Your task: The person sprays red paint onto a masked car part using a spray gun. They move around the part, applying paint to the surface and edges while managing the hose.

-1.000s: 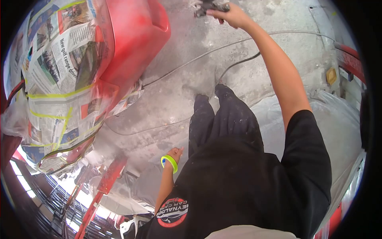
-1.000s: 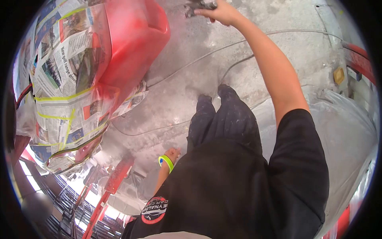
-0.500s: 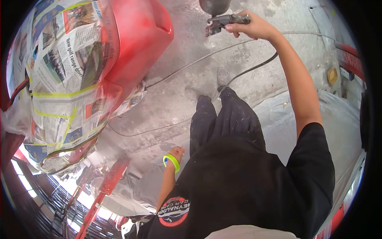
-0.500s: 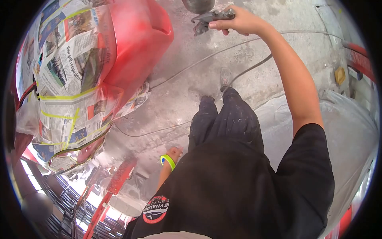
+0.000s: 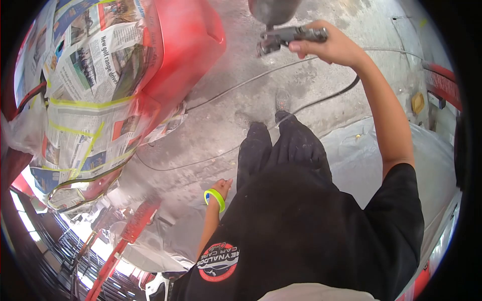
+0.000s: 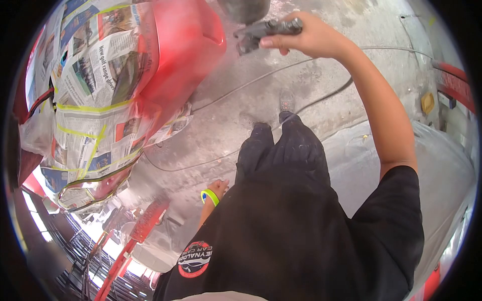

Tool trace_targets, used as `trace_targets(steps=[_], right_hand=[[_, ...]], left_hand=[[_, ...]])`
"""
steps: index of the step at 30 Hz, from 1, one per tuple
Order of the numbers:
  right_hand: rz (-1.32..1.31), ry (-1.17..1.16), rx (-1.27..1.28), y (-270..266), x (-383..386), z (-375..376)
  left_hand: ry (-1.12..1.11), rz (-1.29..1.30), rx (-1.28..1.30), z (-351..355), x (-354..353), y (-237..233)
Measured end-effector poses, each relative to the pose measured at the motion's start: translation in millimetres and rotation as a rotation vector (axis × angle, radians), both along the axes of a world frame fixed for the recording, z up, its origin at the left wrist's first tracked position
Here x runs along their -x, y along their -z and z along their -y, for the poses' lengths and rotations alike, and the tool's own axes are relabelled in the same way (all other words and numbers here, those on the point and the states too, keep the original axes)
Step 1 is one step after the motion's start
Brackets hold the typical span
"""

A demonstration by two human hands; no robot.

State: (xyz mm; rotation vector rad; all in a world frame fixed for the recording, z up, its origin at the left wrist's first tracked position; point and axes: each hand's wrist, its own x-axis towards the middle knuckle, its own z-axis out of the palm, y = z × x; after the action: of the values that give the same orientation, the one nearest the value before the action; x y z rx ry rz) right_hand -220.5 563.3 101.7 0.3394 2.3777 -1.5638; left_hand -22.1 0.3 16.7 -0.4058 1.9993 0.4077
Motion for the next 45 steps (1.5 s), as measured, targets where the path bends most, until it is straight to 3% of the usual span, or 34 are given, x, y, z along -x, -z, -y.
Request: trace_targets(steps=[3,4,8,11,14,17,18,20,22,25,28,31,34,37,39,41,45], right_hand=[[-0.028,0.063,-0.045,-17.7,3.5,7.8],[-0.082,-0.053,-0.039,-19.4,19.1,1.3],[-0.300,0.222,-0.102,-11.9,64.6,-3.0],[-0.323,0.283,-0.152,-24.3,74.7,4.7],[-0.532,0.153,-0.061,-19.2,57.1,12.6],[-0.001,-0.098,0.113,-44.2,40.4,5.0],[0.029,-0.116,0.108,-61.7,36.3,10.9],[-0.018,-0.089,0.062,-63.4,47.4,16.0],[-0.035,-0.118,-0.004,-62.4,71.5,14.8],[-0.459,0.065,-0.008,-60.1,109.2,19.8],[-0.652,0.204,0.041,-72.2,134.1,18.4],[-0.380,0.161,0.037,-99.3,114.0,16.3],[-0.262,-0.041,0.130,-118.2,89.7,19.9],[-0.176,-0.111,0.045,-99.7,103.5,12.6],[-0.203,-0.002,-0.044,-101.3,116.7,14.3],[-0.248,0.130,-0.149,-84.6,143.2,8.4],[-0.519,0.222,-0.321,-44.7,180.0,-24.4]], left_hand=[[0.024,0.008,0.034,-11.0,-0.5,-7.3],[0.027,0.007,0.052,-10.9,-3.0,-8.1],[0.019,-0.029,0.057,-6.2,-8.1,-16.8],[-0.064,-0.058,0.072,5.3,-20.7,-15.5],[-0.084,-0.079,0.067,-3.6,-30.0,-30.7],[0.034,0.040,0.139,19.2,-55.4,2.5],[0.098,-0.009,0.134,29.4,-64.3,14.5],[0.227,-0.109,0.123,44.6,-76.0,31.4],[0.097,-0.060,0.077,27.2,-53.1,5.3],[0.051,-0.059,0.123,9.0,-23.5,-13.2],[0.029,-0.108,0.118,-13.0,-0.3,-40.4],[0.027,-0.148,0.081,-11.1,5.8,-35.5],[0.044,-0.131,0.060,-9.6,5.4,-26.2],[0.052,-0.084,0.062,11.3,-10.4,8.7],[0.057,-0.066,0.065,43.3,-32.8,61.6],[0.030,0.064,0.071,31.0,-19.5,47.4],[0.188,0.056,-0.048,63.2,-14.7,107.0]])
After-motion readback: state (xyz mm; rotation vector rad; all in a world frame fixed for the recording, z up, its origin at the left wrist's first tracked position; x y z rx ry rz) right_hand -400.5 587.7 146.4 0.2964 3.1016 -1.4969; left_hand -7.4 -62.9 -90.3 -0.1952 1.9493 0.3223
